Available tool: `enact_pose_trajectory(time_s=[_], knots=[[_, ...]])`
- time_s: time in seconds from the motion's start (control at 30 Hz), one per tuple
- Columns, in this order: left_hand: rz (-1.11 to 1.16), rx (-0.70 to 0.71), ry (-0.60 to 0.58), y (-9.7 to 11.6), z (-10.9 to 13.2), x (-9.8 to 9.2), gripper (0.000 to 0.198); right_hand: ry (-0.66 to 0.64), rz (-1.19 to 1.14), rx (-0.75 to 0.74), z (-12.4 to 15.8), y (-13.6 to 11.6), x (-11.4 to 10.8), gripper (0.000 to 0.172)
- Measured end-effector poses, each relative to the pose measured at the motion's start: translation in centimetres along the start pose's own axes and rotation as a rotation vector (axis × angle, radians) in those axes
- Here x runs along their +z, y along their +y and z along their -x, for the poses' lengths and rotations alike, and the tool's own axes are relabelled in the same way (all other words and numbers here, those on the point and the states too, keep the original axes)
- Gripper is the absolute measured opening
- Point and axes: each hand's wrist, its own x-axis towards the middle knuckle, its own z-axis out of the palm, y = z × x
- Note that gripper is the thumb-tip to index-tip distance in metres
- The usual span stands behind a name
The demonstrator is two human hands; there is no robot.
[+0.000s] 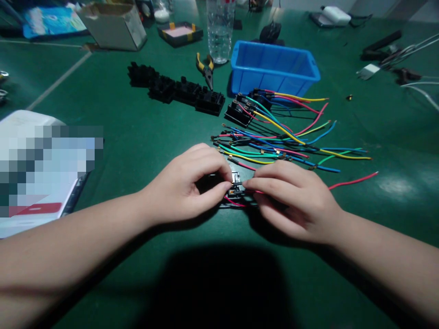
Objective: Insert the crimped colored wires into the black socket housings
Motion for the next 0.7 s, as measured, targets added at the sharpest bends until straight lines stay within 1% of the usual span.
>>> enact_pose_trajectory(time_s=[0.27,0.4,0.7], knots=[[0.020,0.022,0.047,0.11,0.03,-0.20,0.010,-0.017,0.018,0.005,0.07,0.01,-0.09,0.023],[0.014,0.044,0.048,0.08,0.12,-0.19,0.011,-0.014,0.020,0.012,0.05,-0.04,-0.09,0.024],[0.005,0.032,0.042,0.23,0.13,-0.27,0.012,-0.020,0.030,0.005,-0.03,0.00,-0.14,0.025]])
